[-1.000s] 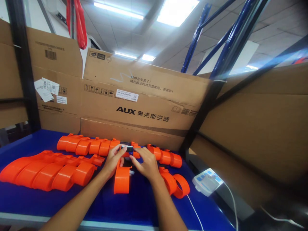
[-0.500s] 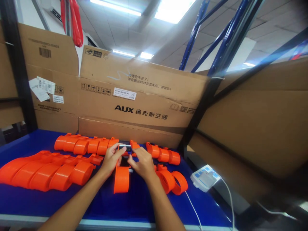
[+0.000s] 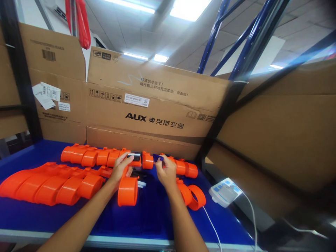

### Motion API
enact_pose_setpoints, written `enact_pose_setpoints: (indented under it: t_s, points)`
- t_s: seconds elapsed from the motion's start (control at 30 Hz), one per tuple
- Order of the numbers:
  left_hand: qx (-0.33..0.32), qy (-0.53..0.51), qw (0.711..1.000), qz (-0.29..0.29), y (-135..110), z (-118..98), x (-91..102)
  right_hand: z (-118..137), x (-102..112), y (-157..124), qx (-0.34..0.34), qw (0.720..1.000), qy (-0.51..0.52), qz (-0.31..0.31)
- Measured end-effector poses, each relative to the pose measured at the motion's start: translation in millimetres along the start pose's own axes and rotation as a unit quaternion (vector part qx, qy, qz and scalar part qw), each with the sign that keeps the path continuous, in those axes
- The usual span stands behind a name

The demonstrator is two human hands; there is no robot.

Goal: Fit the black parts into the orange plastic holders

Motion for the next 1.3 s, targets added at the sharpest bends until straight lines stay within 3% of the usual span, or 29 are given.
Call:
enact_pose_setpoints:
  t_s: [0.1, 0.33, 0.57, 0.83, 1.0, 1.13, 1.3]
  points:
    - [0.0, 0.007, 1.0, -0.01, -4, -2, -2.0, -17, 3, 4, -0.053, 0.998, -0.029, 0.03]
    - [0.006, 0.02, 0.999, -0.028, -2, 6, 0.3, -45, -24, -9, -0.145, 0.955, -0.123, 0.226]
    - [0.023, 0.02, 0.999, -0.031, 3, 13, 5.1, -58, -28, -23, -0.212, 0.92, -0.192, 0.267]
    - [0.01, 0.034, 0.999, -0.031, 1, 10, 2.7, -47, -26, -12, -0.18, 0.945, -0.153, 0.228]
    - [0.017, 0.074, 0.996, -0.038, 2, 14, 3.1, -6, -21, -2, -0.052, 0.991, 0.024, 0.12]
    - [0.014, 0.088, 0.995, -0.042, 4, 15, 4.4, 25, -30, -6, 0.042, 0.983, 0.09, 0.152]
    - [0.017, 0.091, 0.995, -0.023, 2, 12, -0.5, 30, -33, -6, 0.048, 0.985, 0.078, 0.148]
Point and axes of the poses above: each hand's wrist, its own y-axis towards the middle knuckle, its own x-axis out of the back of the hand, z = x × y, the point moved 7 cm from there along y, towards the middle knuckle, and after that the axes turned 10 degrees about y, right-handed, at the moved point
